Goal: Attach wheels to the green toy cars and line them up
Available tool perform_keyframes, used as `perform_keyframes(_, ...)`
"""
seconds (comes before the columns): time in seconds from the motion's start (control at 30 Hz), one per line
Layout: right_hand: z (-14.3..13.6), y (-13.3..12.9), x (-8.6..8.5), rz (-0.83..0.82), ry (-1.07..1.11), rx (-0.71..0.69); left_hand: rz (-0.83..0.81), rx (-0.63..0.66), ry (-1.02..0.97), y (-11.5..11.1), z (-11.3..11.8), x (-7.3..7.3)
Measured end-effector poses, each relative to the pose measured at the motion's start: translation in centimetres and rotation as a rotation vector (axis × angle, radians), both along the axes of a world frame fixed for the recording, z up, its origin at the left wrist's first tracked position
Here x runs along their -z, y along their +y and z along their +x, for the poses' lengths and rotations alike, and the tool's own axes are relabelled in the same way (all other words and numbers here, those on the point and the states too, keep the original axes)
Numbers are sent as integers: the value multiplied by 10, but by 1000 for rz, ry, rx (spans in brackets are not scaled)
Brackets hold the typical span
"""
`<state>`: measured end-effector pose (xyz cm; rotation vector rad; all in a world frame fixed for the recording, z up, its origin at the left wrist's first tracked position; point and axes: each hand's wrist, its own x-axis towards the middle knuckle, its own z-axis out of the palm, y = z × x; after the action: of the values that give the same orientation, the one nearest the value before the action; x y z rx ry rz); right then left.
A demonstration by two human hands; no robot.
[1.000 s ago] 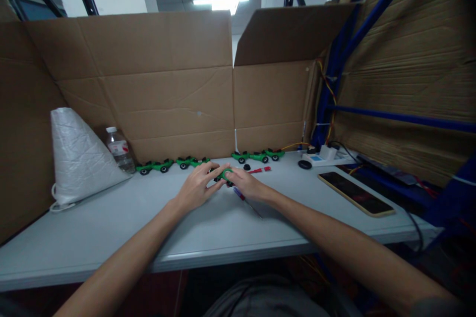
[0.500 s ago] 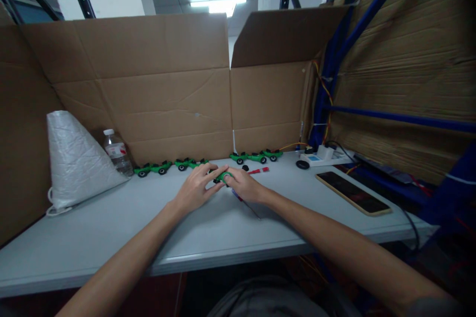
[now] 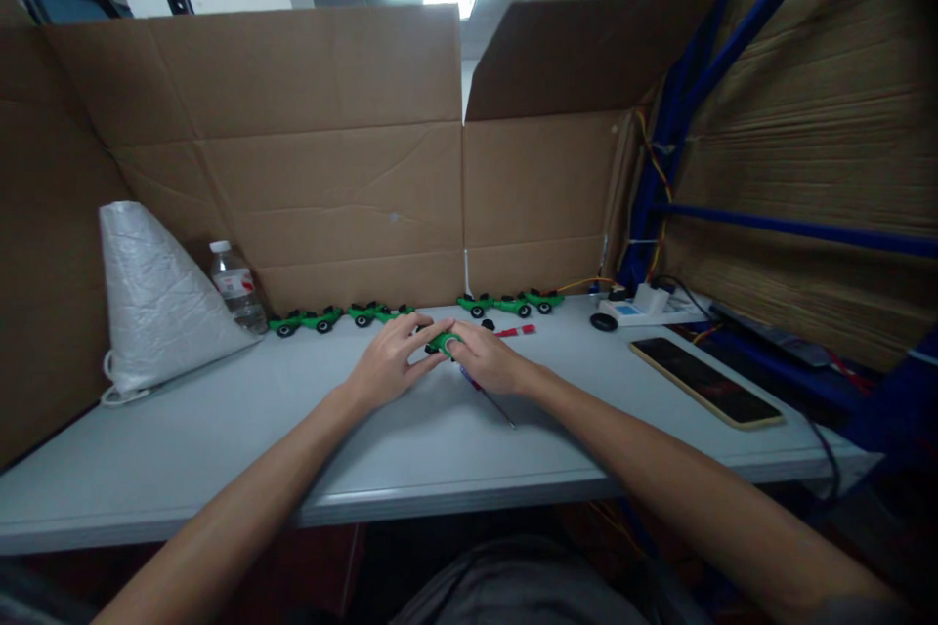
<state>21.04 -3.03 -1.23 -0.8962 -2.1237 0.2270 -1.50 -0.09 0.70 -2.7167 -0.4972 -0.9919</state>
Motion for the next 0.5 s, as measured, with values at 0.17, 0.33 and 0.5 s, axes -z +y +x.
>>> perform_keyframes(0.17, 0, 1, 1, 11, 3, -18, -10, 2, -2, -3, 1, 0)
perform_keyframes(0.33, -1, 1, 1, -16, -4, 2, -26, 17, -7, -4, 1, -2)
perform_keyframes(0.5, 1, 0, -2, -34, 2, -17, -9, 17, -14, -4, 1, -3)
